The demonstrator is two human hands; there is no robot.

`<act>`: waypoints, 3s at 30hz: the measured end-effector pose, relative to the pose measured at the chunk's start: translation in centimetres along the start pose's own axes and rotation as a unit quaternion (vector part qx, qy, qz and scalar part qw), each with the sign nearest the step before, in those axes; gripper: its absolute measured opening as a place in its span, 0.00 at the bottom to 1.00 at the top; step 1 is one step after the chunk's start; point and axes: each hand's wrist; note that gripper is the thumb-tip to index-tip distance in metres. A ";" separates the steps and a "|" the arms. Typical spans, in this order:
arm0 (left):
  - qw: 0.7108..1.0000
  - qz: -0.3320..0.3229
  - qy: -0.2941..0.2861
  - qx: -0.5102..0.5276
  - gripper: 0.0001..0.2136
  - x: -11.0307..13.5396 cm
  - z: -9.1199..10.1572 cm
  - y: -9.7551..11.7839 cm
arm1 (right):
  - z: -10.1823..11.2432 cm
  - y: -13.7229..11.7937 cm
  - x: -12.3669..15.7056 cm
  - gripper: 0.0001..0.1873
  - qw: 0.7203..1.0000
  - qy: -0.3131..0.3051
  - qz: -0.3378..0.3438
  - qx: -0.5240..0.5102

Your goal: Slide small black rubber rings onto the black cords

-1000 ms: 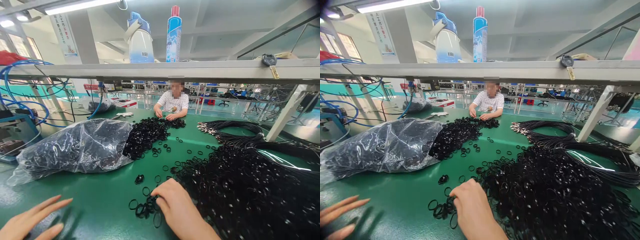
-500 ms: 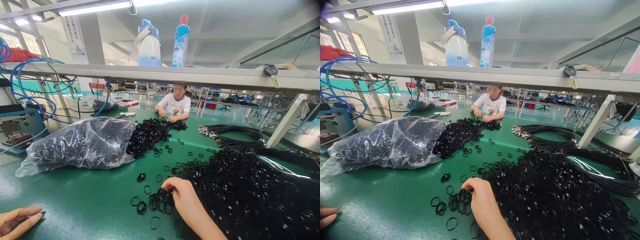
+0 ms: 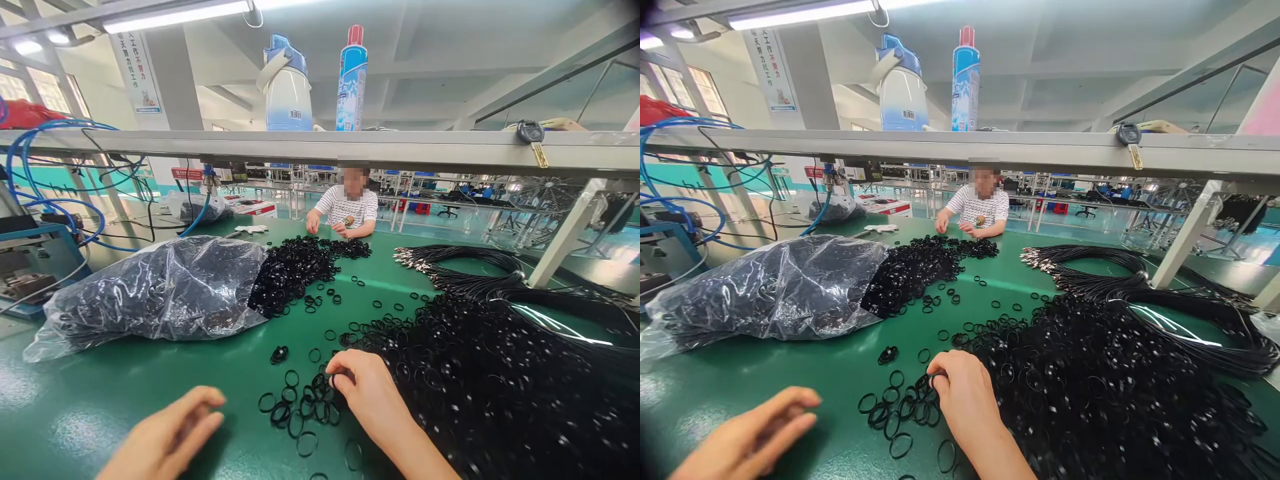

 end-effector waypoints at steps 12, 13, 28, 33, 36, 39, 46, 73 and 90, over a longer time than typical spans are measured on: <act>0.960 0.054 -0.223 0.160 0.12 -3.1 -9.7 7.8 | 3.0 2.3 -0.7 0.09 0.995 -0.017 -0.012 0.093; 0.956 0.071 -0.217 0.184 0.13 -3.4 -10.3 8.2 | 3.3 2.6 -0.7 0.12 0.997 -0.015 -0.009 0.076; 0.876 0.141 -0.274 0.371 0.16 -3.7 -13.0 6.9 | 2.0 1.5 -0.8 0.10 0.989 -0.030 -0.024 -0.139; 0.873 0.151 -0.262 0.383 0.16 -3.6 -12.7 6.5 | 2.3 2.0 -0.9 0.11 0.990 -0.027 -0.054 -0.128; 0.873 0.146 -0.252 0.390 0.16 -3.6 -12.5 6.5 | 2.7 2.6 -0.9 0.15 0.997 -0.008 -0.057 -0.055; 0.867 0.162 -0.238 0.407 0.16 -3.6 -12.3 6.6 | 3.1 2.9 -0.7 0.22 1.000 0.012 -0.025 0.004; 0.857 0.131 -0.187 0.463 0.16 -3.1 -13.3 6.6 | 2.1 0.3 -0.1 0.11 0.995 -0.025 0.015 -0.093; 0.937 0.079 -0.200 0.274 0.12 -4.1 -11.6 6.7 | 0.0 0.4 -0.6 0.09 0.970 -0.038 -0.075 -0.228; 0.968 -0.013 -0.199 0.153 0.13 -4.0 -12.0 6.4 | 0.6 0.6 -0.7 0.11 0.990 0.009 -0.059 -0.129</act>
Point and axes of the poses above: each hand's wrist, its own x-axis away from the middle knuckle, its own z-axis out of the back of the hand, y = z × x, and after that the axes turned 15 degrees about x, right-handed
